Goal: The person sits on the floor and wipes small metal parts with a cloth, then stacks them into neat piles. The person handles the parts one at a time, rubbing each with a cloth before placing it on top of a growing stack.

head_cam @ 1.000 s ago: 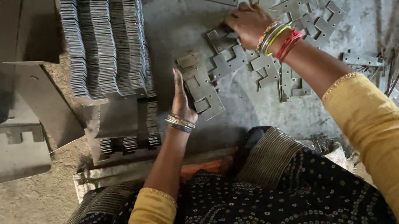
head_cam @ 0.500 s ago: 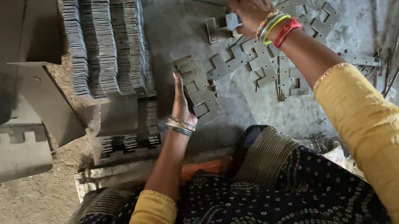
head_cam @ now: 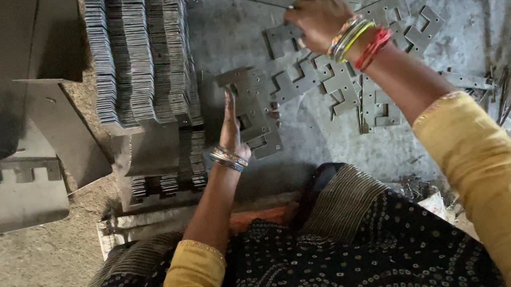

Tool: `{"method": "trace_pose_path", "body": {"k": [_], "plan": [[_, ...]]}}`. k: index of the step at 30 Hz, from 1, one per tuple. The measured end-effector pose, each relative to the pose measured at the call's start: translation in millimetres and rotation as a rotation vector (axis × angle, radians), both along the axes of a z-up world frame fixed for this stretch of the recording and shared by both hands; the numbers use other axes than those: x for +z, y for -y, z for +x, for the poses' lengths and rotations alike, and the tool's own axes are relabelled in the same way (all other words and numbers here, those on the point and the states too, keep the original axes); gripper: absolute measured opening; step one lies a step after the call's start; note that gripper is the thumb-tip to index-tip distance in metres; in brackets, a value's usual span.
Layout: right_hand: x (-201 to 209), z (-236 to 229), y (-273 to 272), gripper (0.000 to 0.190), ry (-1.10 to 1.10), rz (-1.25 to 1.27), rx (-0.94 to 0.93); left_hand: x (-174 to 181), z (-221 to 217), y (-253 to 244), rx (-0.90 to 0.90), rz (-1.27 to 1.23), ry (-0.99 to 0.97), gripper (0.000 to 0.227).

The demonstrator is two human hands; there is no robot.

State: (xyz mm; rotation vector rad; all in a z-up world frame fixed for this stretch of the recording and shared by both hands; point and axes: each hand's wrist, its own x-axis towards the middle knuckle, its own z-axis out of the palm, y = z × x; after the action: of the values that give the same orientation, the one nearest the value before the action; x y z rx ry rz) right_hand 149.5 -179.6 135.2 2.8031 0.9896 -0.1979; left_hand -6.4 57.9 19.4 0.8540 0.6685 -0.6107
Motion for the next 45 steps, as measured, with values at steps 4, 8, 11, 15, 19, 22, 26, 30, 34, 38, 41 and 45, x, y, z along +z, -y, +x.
{"method": "trace_pose_path", "body": {"k": [4,8,11,15,19,22,26,30,34,38,41,45], "plan": [[-49,10,23,0.057,0.088,0.011,0.016,-8,-5,-3,0.047,-0.088,0.121,0.113],[-63,10,33,0.048,0.017,0.021,-0.06,-6,-1,-8,0.132,-0.071,0.022,0.114],[-61,4,33,0.047,0.058,0.097,-0.031,-8,-2,-8,0.057,0.098,-0.062,0.113],[-53,6,29,0.058,0.093,0.167,-0.058,-9,-2,-1,0.024,0.034,-0.006,0.121],[-42,12,17,0.061,-0.003,0.059,-0.063,-7,-3,0,0.015,-0.181,0.074,0.117],[-26,0,6,0.055,0.003,0.088,-0.105,-6,-7,-3,-0.007,-0.179,0.018,0.113],[4,-22,-14,0.04,0.08,0.188,0.018,-2,-3,-5,0.029,-0.352,0.162,0.109],[8,-50,-28,0.043,0.187,0.473,0.452,-7,-4,-5,0.036,-0.425,0.173,0.101],[1,-59,-22,0.04,0.008,0.269,0.207,-16,1,-3,0.13,-0.482,0.149,0.085],[-28,-92,-14,0.051,0.109,0.125,0.271,-20,-1,-7,0.134,-0.417,0.138,0.072],[-50,-106,-8,0.053,0.295,0.176,0.342,-11,-4,-12,0.098,-0.432,0.168,0.066],[-48,-83,0,0.021,0.325,0.115,0.267,-2,-2,-11,0.014,-0.352,0.176,0.073]]}}
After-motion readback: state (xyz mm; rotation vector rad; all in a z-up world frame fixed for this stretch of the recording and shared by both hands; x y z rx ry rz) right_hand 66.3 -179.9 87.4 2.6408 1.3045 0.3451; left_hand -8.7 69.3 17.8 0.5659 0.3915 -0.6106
